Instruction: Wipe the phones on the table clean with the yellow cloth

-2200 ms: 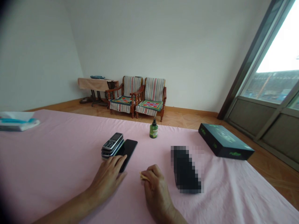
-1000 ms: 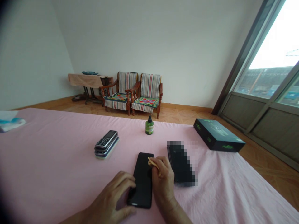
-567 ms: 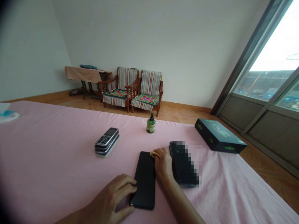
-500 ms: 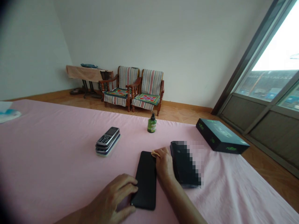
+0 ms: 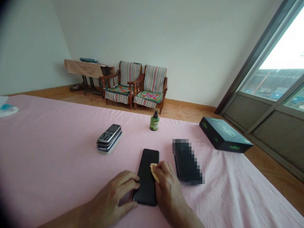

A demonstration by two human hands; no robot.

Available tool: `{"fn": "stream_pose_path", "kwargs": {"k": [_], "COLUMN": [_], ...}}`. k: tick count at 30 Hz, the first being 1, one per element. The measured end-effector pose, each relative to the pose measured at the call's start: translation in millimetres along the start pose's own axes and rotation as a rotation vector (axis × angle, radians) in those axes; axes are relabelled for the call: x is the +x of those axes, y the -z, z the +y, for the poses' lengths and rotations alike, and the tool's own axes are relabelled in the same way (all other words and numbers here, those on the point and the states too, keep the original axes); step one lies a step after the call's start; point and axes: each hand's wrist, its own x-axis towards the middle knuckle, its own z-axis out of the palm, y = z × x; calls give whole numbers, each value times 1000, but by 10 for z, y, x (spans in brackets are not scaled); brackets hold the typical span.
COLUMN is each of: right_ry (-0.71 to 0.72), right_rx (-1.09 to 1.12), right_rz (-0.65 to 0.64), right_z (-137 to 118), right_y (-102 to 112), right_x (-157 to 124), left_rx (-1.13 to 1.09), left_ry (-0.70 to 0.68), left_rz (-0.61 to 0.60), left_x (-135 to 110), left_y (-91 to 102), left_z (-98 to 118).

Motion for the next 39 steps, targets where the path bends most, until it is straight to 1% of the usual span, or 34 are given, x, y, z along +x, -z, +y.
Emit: {"fn": "stream_pose_path", "kwargs": {"k": [3,8,12,15,18,20,24,28,31,35,39], "right_ry": [18,75,107,67,1,-15,0,-16,-21,-9,25], "right_rx": [-8,-32,-18,8,4,-17,-83,-122,-155,-181,-176], "right_rz": [-39,-64,-111,-104,-41,4,114,154,172,168,130], "right_z": [-112,-173,-204,-218,-181,-116,72,234,296,300,213], "right_y": [14,-16,-2,18,-8,-59,-189,-266,-277,-254,-220], "right_x": [-137,-343,-395,-286,-74,86,368,579,711,797,682], "left_rx": [-9,-43,-61,-56,-54,-55,-46,-48,-43,-49,-52], "left_ry": [7,26,53,43,44,40,34,19,14,7,14], "left_rz": [1,27,41,25,24,18,18,43,57,59,58], "left_x": [0,5,-3,-13,-14,-11,-4,-13,-24,-18,-6], "left_y": [0,-14,-34,-43,-47,-47,-43,-51,-62,-62,-65], "left_z": [-4,-7,-3,-6,-13,-18,-27,-32,-30,-26,-36]}}
